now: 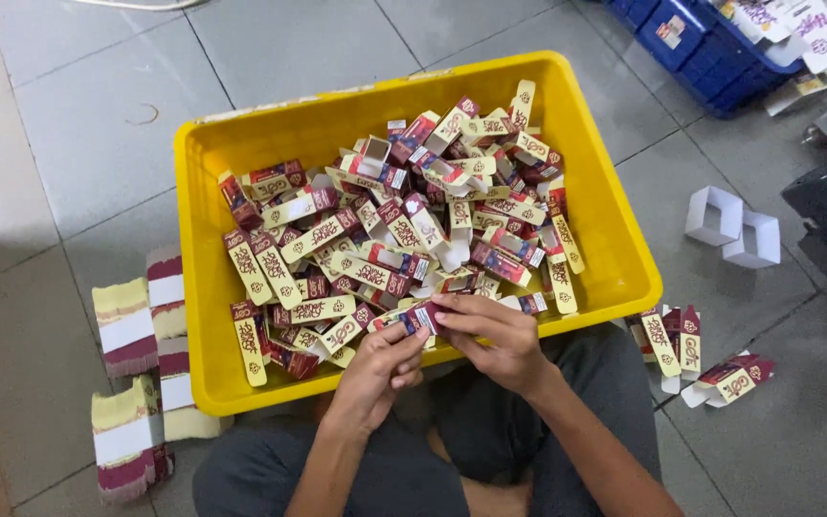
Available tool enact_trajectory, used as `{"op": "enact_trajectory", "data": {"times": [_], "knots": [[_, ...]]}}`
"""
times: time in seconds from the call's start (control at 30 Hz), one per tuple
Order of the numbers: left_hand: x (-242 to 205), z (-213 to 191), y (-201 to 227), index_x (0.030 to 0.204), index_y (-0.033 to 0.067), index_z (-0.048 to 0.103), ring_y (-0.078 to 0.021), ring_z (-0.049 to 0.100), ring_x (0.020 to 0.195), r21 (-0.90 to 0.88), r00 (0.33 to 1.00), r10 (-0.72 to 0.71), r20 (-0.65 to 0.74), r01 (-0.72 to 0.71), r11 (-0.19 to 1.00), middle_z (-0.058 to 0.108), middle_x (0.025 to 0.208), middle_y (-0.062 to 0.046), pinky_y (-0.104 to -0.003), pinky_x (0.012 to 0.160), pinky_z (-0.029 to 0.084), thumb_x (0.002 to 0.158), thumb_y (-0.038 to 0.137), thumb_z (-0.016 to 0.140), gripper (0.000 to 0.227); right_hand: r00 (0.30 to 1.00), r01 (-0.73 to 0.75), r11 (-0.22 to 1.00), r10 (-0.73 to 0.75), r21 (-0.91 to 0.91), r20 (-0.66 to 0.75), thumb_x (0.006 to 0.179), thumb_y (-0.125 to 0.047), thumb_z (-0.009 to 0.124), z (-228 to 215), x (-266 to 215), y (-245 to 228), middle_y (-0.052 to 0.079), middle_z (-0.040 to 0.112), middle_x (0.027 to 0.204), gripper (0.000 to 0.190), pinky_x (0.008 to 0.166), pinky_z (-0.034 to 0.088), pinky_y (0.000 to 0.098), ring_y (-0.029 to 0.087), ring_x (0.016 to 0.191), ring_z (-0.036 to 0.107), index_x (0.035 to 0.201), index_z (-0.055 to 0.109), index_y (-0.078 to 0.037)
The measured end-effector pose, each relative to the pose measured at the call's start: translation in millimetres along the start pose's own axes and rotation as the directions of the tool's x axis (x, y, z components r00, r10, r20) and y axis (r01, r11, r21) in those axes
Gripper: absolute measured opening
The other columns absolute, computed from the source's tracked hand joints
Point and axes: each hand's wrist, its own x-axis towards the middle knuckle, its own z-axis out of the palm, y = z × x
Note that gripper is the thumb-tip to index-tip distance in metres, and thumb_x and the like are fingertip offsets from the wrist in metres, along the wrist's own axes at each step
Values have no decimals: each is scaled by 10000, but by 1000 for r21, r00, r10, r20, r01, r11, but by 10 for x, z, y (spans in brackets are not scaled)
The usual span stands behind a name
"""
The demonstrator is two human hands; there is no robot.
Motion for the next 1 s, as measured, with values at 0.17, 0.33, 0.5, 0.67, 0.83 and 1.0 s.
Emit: {"op": "enact_trajectory", "data": {"times": [0.17,0.33,0.5,0.67,0.83,1.0], "knots": [[-15,6,11,1035,-53,666,-13,335,455,3,997,-16,73,15,1000,476,589,25,-158,388,272,971,60,654,131,986,-71,997,70,1,154,771,97,794,-82,-72,31,137,716,1268,235,918,638,317,261,1069,762,983,744,7],[-22,32,61,1037,-55,677,-34,339,457,130,997,17,75,-27,991,471,580,14,-179,401,283,974,64,647,137,987,-76,996,81,-37,141,747,76,821,-99,-29,-2,118,746,1212,339,918,651,308,242,1066,770,1062,730,-13],[-24,35,54,1021,-72,692,-43,351,464,142,998,55,30,-59,988,493,598,-4,-186,404,296,960,53,662,143,984,-96,995,101,-41,145,767,82,802,-69,-36,-41,120,735,1236,345,931,648,304,229,1077,763,1096,740,-3],[-28,59,47,1006,-58,687,-42,347,455,123,997,55,50,-61,990,488,583,4,-188,394,281,975,60,649,128,996,-34,998,38,-46,84,796,93,770,-11,-86,-51,156,722,1259,244,905,638,281,233,1064,763,1037,750,61],[-26,48,5,1094,-67,658,-21,269,394,49,992,28,127,-34,998,430,521,38,-181,357,229,990,68,623,174,997,-56,998,58,-33,53,772,120,766,-19,-99,-24,152,741,1220,273,887,645,283,243,1047,773,1031,754,35],[-49,91,-19,1056,23,528,-31,246,333,6,957,18,289,-20,1000,378,517,57,-185,325,204,1063,172,552,152,997,-46,998,49,-53,54,761,122,770,-40,-82,-43,145,755,1184,315,858,647,290,244,1015,778,1054,742,12]]}}
